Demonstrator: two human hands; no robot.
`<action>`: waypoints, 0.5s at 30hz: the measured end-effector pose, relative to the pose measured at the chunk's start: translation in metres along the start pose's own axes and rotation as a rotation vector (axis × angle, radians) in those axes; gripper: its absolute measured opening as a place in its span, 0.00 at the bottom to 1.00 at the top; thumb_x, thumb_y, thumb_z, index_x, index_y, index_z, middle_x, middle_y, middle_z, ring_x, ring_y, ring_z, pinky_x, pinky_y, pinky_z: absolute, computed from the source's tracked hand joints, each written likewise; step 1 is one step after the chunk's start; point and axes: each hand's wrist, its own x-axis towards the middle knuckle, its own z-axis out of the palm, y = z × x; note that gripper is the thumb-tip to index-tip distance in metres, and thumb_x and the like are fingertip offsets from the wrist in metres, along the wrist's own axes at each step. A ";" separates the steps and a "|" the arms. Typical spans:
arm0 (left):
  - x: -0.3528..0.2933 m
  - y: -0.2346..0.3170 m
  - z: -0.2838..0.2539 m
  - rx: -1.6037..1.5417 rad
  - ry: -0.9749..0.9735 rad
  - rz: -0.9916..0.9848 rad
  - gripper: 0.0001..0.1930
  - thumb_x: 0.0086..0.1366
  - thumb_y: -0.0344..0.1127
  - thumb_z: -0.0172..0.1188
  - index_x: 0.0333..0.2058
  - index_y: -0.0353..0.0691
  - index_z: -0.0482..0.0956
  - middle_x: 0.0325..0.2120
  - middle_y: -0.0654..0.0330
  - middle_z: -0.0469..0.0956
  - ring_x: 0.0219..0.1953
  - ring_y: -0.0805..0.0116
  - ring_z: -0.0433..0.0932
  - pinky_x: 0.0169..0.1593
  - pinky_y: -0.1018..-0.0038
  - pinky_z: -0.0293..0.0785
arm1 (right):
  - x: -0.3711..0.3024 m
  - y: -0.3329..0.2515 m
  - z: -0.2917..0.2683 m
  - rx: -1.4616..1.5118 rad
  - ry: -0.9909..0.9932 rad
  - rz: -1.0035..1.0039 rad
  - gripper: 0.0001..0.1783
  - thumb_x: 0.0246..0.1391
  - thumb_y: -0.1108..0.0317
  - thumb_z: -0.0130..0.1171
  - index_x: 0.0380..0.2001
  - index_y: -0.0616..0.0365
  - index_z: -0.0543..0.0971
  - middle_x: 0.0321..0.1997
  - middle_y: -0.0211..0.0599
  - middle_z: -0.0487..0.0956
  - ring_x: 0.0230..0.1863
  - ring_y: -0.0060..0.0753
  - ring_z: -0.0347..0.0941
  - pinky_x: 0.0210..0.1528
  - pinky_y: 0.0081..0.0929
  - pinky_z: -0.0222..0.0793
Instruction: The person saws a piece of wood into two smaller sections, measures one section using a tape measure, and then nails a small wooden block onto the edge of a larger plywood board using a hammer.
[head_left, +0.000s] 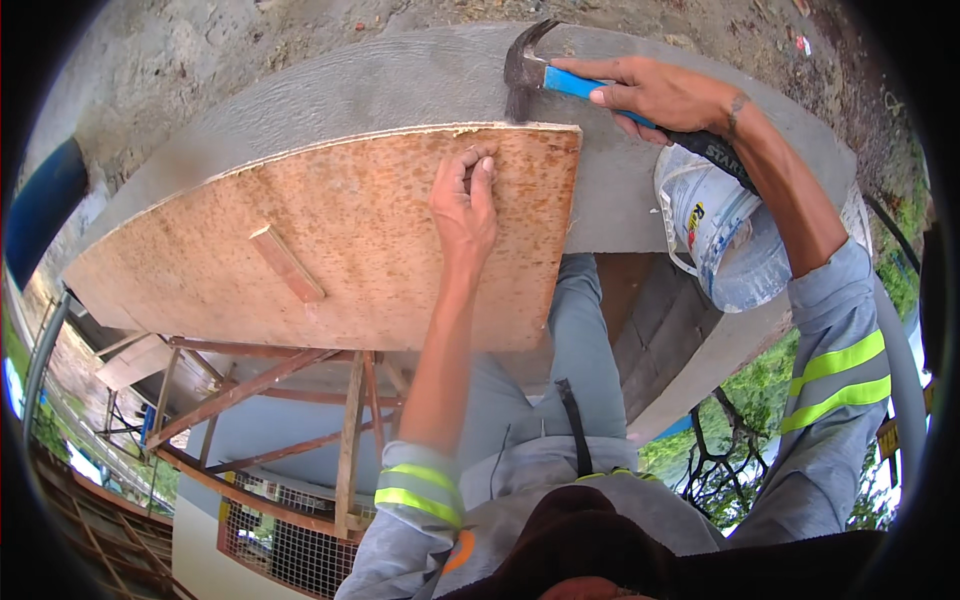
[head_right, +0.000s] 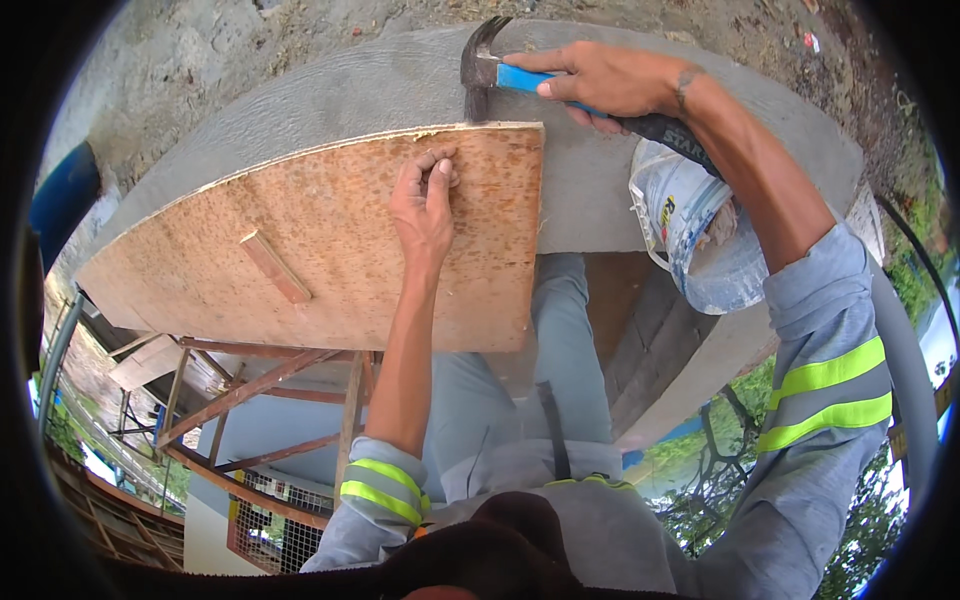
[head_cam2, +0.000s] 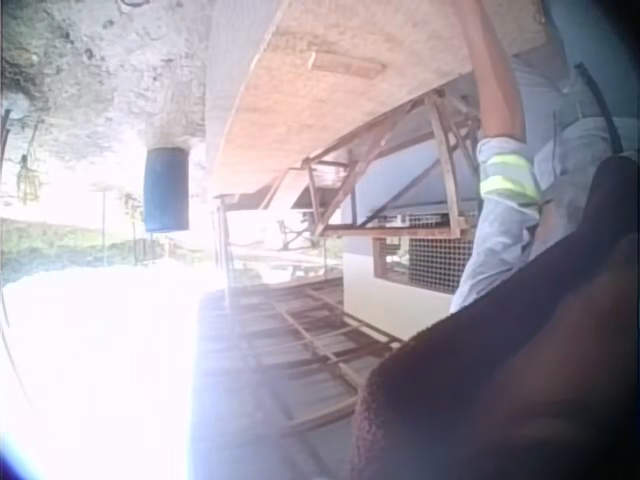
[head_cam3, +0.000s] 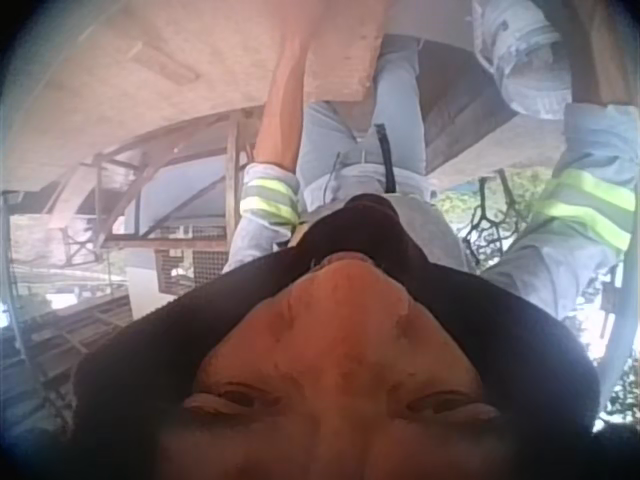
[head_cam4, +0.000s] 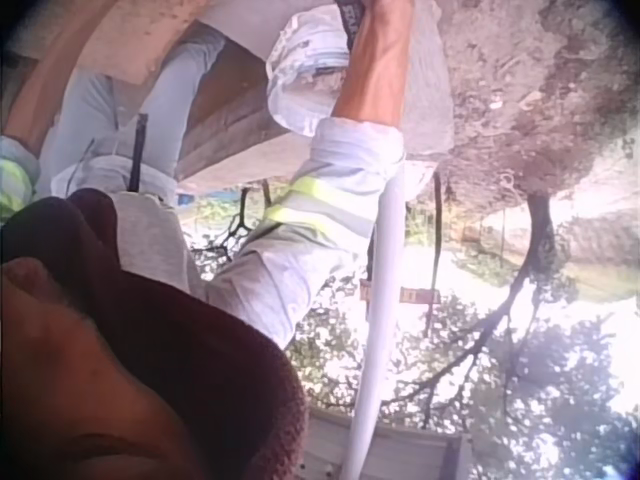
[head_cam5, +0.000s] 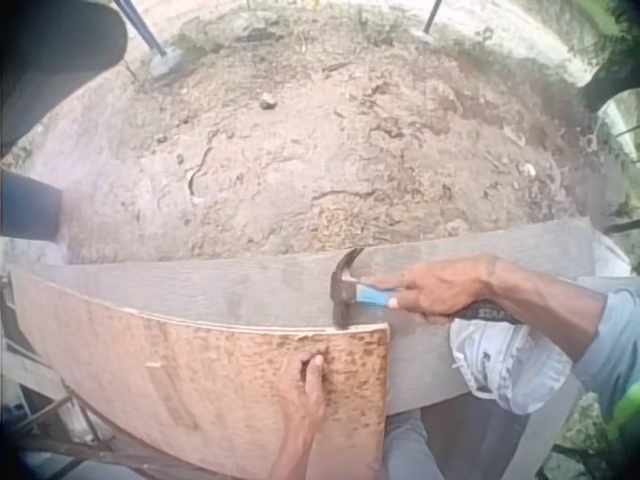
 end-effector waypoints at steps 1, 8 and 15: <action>0.001 -0.002 -0.001 0.010 0.001 0.008 0.09 0.69 0.26 0.57 0.44 0.30 0.82 0.34 0.56 0.79 0.36 0.71 0.79 0.42 0.76 0.76 | 0.000 -0.001 0.000 0.020 0.006 0.014 0.30 0.69 0.64 0.43 0.73 0.47 0.59 0.16 0.29 0.68 0.13 0.22 0.66 0.22 0.27 0.70; 0.002 -0.008 -0.001 -0.014 0.009 0.011 0.08 0.69 0.27 0.58 0.42 0.30 0.82 0.34 0.56 0.79 0.35 0.73 0.79 0.41 0.77 0.76 | 0.000 0.001 0.001 -0.010 0.004 -0.002 0.29 0.70 0.63 0.43 0.73 0.47 0.60 0.17 0.29 0.68 0.13 0.22 0.66 0.21 0.28 0.69; 0.003 -0.005 -0.001 -0.026 0.018 0.001 0.07 0.68 0.27 0.59 0.41 0.29 0.82 0.33 0.57 0.81 0.34 0.73 0.80 0.39 0.77 0.76 | -0.003 0.000 0.001 -0.002 0.037 -0.006 0.29 0.71 0.62 0.42 0.73 0.43 0.60 0.19 0.30 0.69 0.14 0.21 0.65 0.21 0.27 0.68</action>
